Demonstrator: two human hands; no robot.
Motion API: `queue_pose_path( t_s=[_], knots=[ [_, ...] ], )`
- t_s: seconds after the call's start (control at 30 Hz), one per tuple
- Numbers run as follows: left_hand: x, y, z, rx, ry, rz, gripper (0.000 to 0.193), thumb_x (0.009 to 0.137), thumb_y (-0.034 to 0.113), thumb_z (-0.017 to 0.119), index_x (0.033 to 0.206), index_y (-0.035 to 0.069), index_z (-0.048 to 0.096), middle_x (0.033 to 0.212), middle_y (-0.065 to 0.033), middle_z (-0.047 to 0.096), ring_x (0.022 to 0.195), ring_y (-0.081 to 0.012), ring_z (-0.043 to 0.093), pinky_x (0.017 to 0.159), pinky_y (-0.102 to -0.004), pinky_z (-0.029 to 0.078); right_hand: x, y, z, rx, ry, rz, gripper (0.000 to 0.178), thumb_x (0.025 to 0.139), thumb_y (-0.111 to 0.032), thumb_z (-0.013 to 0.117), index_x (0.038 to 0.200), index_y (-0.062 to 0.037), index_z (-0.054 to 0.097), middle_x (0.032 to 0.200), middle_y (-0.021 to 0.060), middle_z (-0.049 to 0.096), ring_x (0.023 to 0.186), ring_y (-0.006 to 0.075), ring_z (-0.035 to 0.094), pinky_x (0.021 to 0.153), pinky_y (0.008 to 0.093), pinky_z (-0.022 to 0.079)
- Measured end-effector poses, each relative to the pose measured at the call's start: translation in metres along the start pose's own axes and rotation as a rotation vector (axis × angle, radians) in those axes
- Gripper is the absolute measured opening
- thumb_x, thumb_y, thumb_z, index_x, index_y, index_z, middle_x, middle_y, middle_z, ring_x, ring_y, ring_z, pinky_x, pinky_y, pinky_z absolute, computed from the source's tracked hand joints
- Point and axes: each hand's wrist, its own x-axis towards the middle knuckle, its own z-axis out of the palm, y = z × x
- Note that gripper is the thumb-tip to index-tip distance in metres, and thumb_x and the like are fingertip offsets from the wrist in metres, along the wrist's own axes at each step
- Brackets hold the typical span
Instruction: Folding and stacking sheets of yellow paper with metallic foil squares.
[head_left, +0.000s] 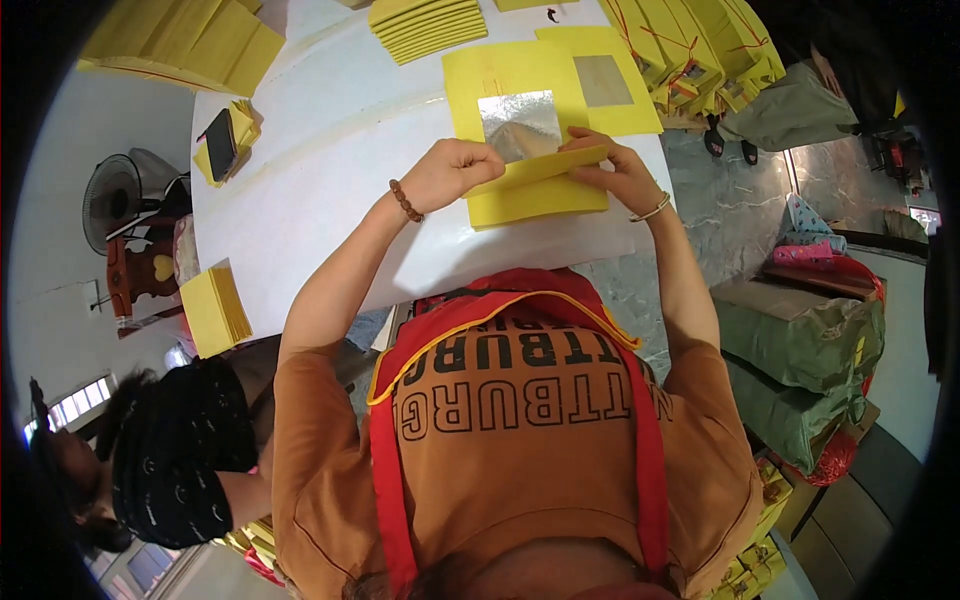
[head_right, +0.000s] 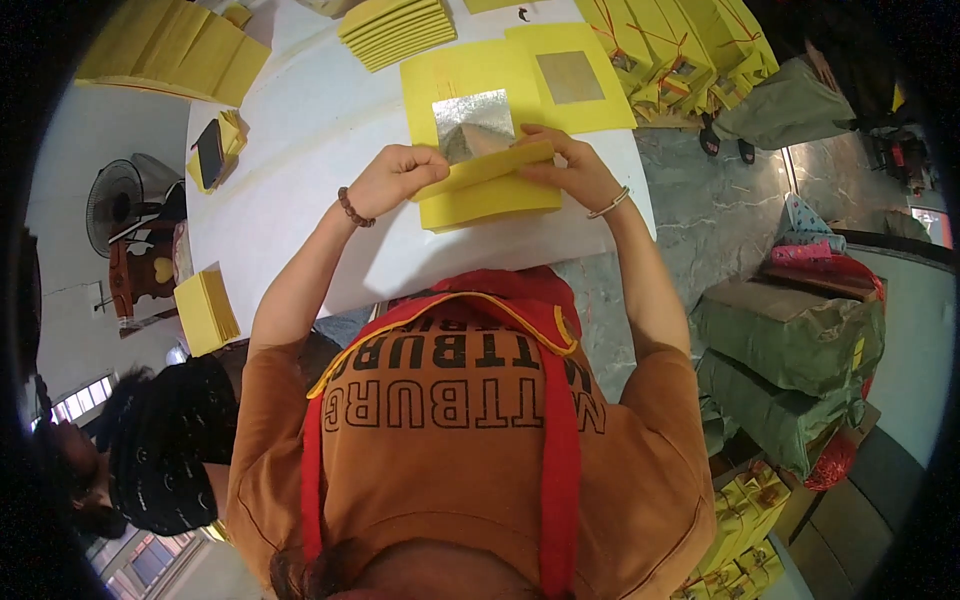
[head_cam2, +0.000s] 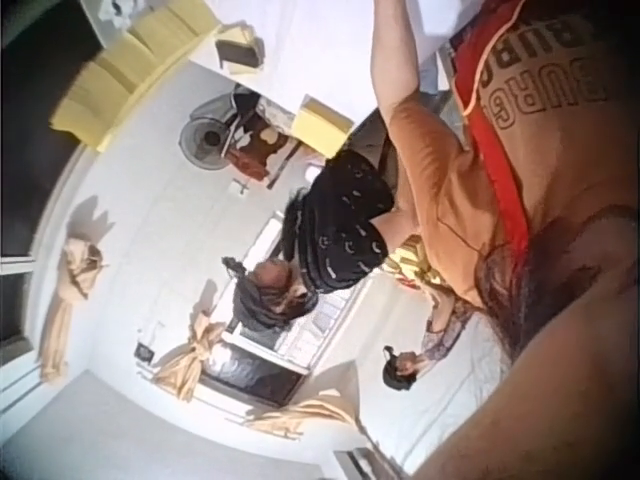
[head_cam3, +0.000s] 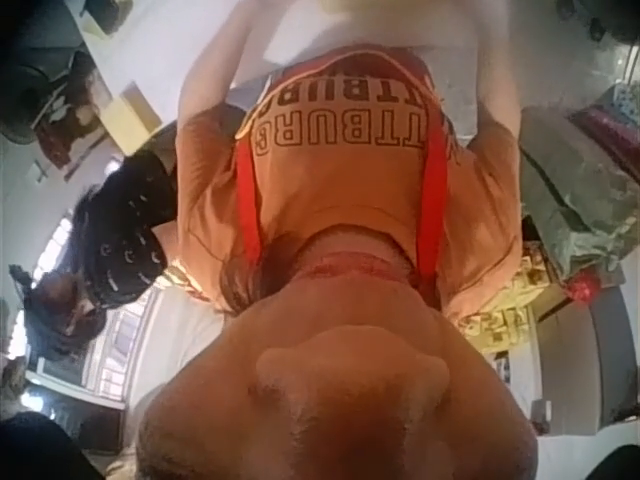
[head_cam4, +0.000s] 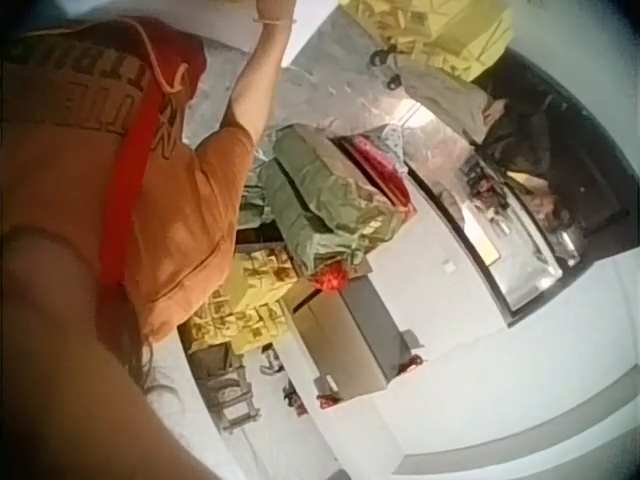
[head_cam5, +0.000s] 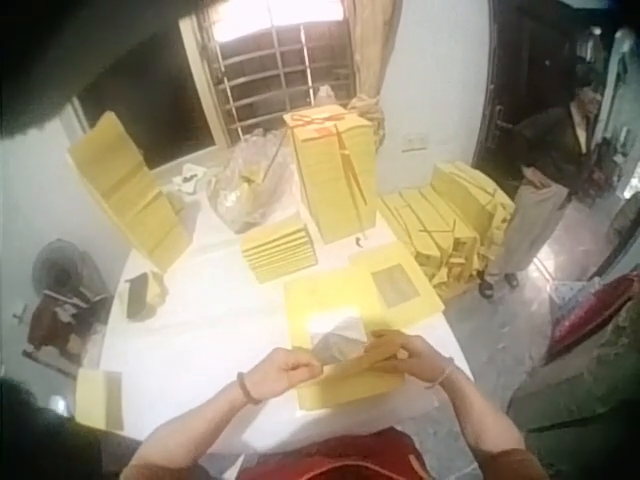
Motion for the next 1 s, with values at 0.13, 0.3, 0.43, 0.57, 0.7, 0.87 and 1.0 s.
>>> queue_pose_path(
  t_s=[0.13,0.3,0.43,0.57,0.7,0.87,1.0],
  knots=[
    [0.002,-0.003,-0.003,0.029,-0.025,0.0,0.02,0.082,0.017,0.055,0.08,0.0,0.063,0.061,0.0017,0.052,0.056,-0.0044,0.043,0.051,-0.0213,0.037,0.0,-0.004,0.002,0.29,0.064,0.164,0.048,0.077,-0.011,0.067,0.121,-0.0041,0.051,0.12,0.0071,0.052,0.11,0.014,0.048,0.094,0.0275,0.037],
    [0.005,-0.002,-0.006,0.028,-0.08,0.039,0.018,0.08,0.016,0.055,0.08,0.0,0.064,0.064,0.0004,0.057,0.061,-0.0052,0.048,0.057,-0.0216,0.041,0.001,-0.001,0.0,0.269,0.033,0.158,0.051,0.077,-0.01,0.067,0.123,-0.0001,0.047,0.119,0.0071,0.052,0.112,0.0135,0.046,0.094,0.0269,0.037],
    [0.003,0.0,-0.007,0.038,-0.11,0.024,0.019,0.079,0.016,0.056,0.079,-0.001,0.064,0.065,0.0001,0.058,0.063,-0.0053,0.049,0.059,-0.0217,0.042,0.002,0.002,0.001,0.176,0.03,0.155,0.051,0.077,-0.006,0.066,0.124,-0.0025,0.047,0.122,0.0068,0.051,0.113,0.0146,0.046,0.095,0.0275,0.037],
    [0.003,-0.002,-0.006,-0.003,-0.137,0.013,0.019,0.079,0.016,0.056,0.079,-0.001,0.064,0.065,0.0006,0.057,0.062,-0.006,0.049,0.058,-0.0224,0.041,0.001,0.01,-0.002,0.202,-0.008,0.088,0.05,0.073,0.002,0.064,0.121,-0.0063,0.05,0.126,0.006,0.048,0.117,0.0169,0.044,0.097,0.0281,0.036],
    [-0.001,-0.002,-0.002,0.027,-0.113,-0.008,0.018,0.081,0.016,0.056,0.082,-0.001,0.063,0.064,0.0008,0.055,0.061,-0.0064,0.048,0.058,-0.0228,0.041,-0.001,0.006,-0.001,0.196,-0.03,0.04,0.041,0.071,0.005,0.063,0.11,-0.0064,0.057,0.122,0.0053,0.052,0.121,0.0171,0.04,0.099,0.0295,0.033],
    [-0.018,0.02,0.02,0.495,0.089,0.292,0.025,0.082,0.019,0.057,0.105,0.009,0.058,0.099,-0.0103,0.057,0.083,-0.023,0.057,0.065,-0.0298,0.048,0.0,0.002,0.0,0.137,-0.021,-0.09,0.023,0.073,0.001,0.063,0.094,-0.0073,0.062,0.105,0.0042,0.059,0.123,0.0225,0.038,0.101,0.0318,0.03],
    [-0.017,0.014,0.025,0.81,0.063,0.548,0.029,0.079,0.016,0.057,0.108,0.014,0.057,0.106,-0.011,0.051,0.088,-0.0276,0.055,0.069,-0.034,0.048,0.0,-0.001,0.001,0.147,-0.031,-0.076,0.02,0.077,-0.001,0.06,0.096,-0.0068,0.062,0.106,0.0021,0.059,0.124,0.0206,0.036,0.099,0.0319,0.032]
  ],
)
